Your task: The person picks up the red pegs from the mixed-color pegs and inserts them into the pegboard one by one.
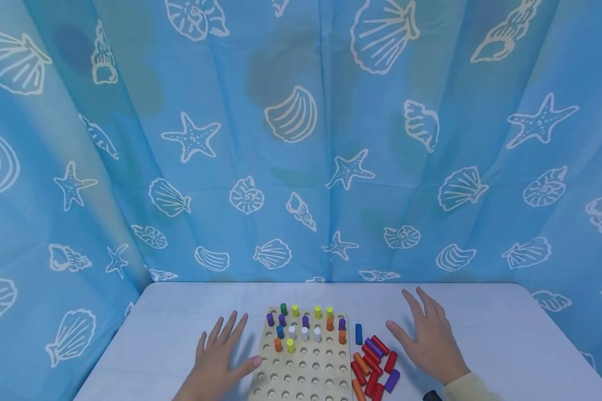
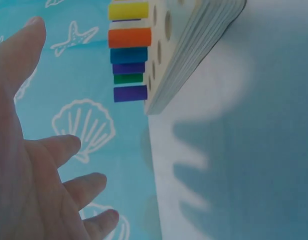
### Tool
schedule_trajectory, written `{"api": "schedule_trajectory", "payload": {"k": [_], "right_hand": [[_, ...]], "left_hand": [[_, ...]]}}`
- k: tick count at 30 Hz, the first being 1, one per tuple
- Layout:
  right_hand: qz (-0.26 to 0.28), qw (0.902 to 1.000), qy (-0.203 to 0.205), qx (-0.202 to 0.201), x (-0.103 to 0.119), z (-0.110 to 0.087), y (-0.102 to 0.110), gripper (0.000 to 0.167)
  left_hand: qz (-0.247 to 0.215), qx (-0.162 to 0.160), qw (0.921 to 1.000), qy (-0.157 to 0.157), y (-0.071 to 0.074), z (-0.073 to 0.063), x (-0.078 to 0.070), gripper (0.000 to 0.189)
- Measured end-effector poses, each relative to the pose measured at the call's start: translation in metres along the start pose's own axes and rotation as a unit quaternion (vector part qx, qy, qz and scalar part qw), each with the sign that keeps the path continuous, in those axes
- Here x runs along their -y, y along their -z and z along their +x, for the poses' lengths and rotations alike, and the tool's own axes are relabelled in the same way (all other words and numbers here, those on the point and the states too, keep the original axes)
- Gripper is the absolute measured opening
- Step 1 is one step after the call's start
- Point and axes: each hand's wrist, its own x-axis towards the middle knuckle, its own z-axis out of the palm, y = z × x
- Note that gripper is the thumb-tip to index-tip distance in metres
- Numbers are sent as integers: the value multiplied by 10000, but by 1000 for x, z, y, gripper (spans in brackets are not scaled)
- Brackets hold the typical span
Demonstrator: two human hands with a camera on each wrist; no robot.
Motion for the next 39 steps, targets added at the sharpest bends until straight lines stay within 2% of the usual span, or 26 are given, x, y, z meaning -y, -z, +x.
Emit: {"api": "schedule_trajectory", "payload": {"k": [11,22,30,39], "right_hand": [[86,9997,-112,223,7,1,-14,81],[193,9989,-33,432,12,3,-25,73],[169,9977,-77,654,15,4,-30,62],[113,9960,-74,880,14,7,-34,49]], "left_hand": [[-227,308,9992,-72,-12,-3,1,90],[-26,686,9976,-133,-30,-3,7,96],[-276,856,9959,-112,-31,-6,4,94],[-303,1051,9938,-210,-34,-7,4,98]]}}
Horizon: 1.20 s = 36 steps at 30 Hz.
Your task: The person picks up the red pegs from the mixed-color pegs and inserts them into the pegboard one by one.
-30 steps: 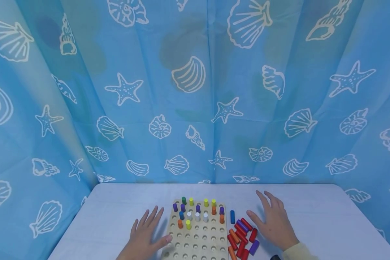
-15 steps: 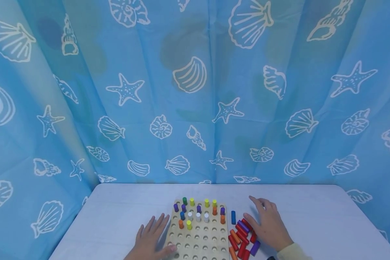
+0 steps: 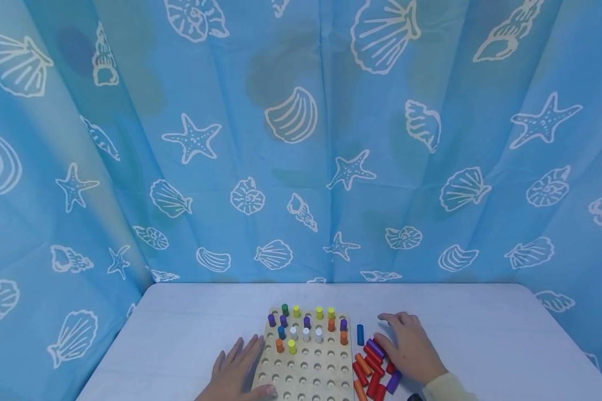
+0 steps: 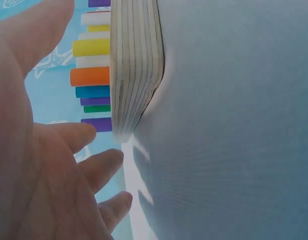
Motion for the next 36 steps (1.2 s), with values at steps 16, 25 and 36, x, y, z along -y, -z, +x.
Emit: {"api": "schedule_trajectory", "payload": {"k": [16,25,36], "right_hand": [[-9,9984,-178,545,2,6,-1,21],[77,9970,-206,742,0,8,-2,17],[243,9953,-62,931,2,9,1,13]], "left_hand": [[-197,393,9990,100,2,-4,-4,103],[247,486,9983,215,-2,6,0,104],[450,396,9978,300,-4,7,0,106]]}}
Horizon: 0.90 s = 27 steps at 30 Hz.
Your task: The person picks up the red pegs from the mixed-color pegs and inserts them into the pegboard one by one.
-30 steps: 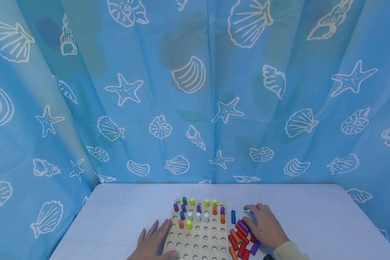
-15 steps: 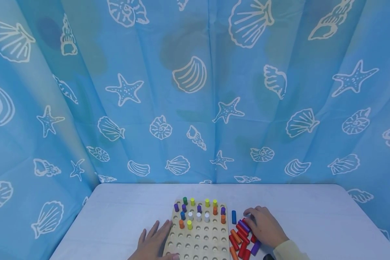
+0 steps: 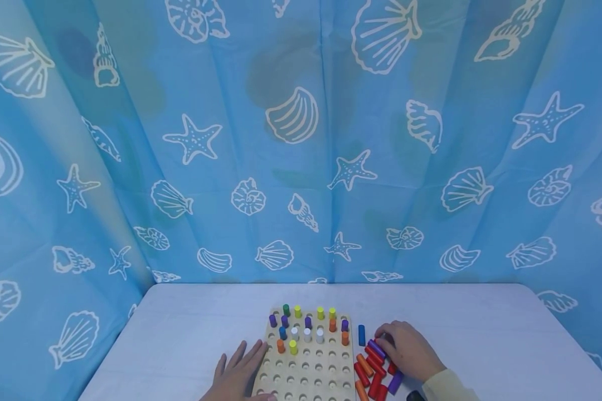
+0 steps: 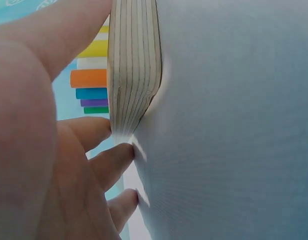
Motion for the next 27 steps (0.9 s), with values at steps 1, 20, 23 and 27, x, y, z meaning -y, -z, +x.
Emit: {"api": "schedule_trajectory", "payload": {"k": [1,20,23,27], "right_hand": [[7,10000,0,11,1,0,0,13],[149,9999,-22,-36,2,-1,2,15],[190,9997,-18,-144,4,-2,4,15],[218,9995,25,-239,6,-3,6,14]], "left_hand": [[9,-15,10000,-6,-1,0,0,106],[-103,-20,9999,-47,-2,-1,1,106],[-98,-24,9999,-23,-3,-1,1,106],[-65,-23,10000,-23,-4,1,2,106]]}}
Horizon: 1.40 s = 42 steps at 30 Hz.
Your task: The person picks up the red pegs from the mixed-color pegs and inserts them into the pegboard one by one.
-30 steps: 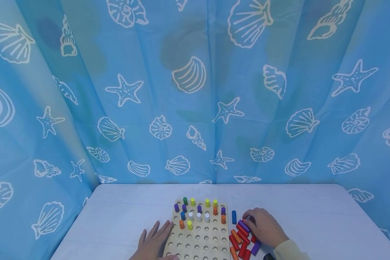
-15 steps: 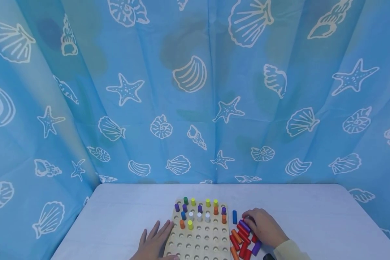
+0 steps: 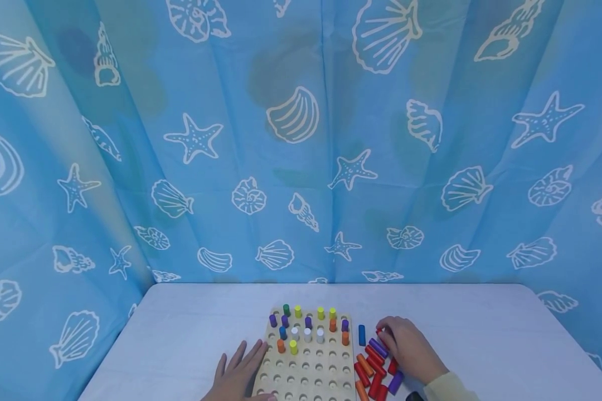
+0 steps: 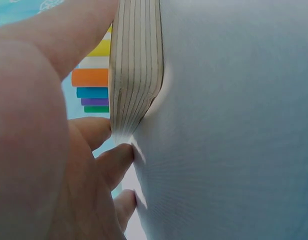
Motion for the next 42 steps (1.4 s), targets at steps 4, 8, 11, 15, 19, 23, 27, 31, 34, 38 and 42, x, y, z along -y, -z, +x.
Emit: {"api": "schedule_trajectory", "payload": {"k": [4,8,11,15,19,23,27,31,34,38,42], "right_hand": [[28,9999,24,-116,5,-2,2,13],[11,9996,34,-270,11,-6,4,15],[47,9993,72,-355,16,-8,5,18],[149,9989,119,-431,21,-10,5,20],[259,9989,80,-382,26,-11,3,20],[357,9989,32,-306,30,-12,2,20],[415,9986,99,-321,35,-14,1,19],[582,9977,138,-313,40,-17,0,18],[642,9974,132,-290,43,-19,-2,17],[622,9976,196,-247,48,-19,-3,17],[685,9971,233,-223,53,-20,-4,17]], "left_hand": [[-3,-17,10000,-23,-1,1,1,107],[-40,-11,10000,-19,-1,1,2,107],[-31,-24,10000,-26,-1,1,2,106],[-35,-60,10000,-62,-1,0,2,105],[-33,-16,10000,-34,0,-1,2,106],[-63,58,10000,-2,1,-1,1,106],[-135,68,9999,-69,2,-3,0,105],[-140,59,9998,-97,2,-4,-1,106],[-136,58,9998,-105,2,-4,-1,106],[-181,51,9997,-132,1,-4,0,106],[-223,58,9996,-154,1,-4,1,105]]}}
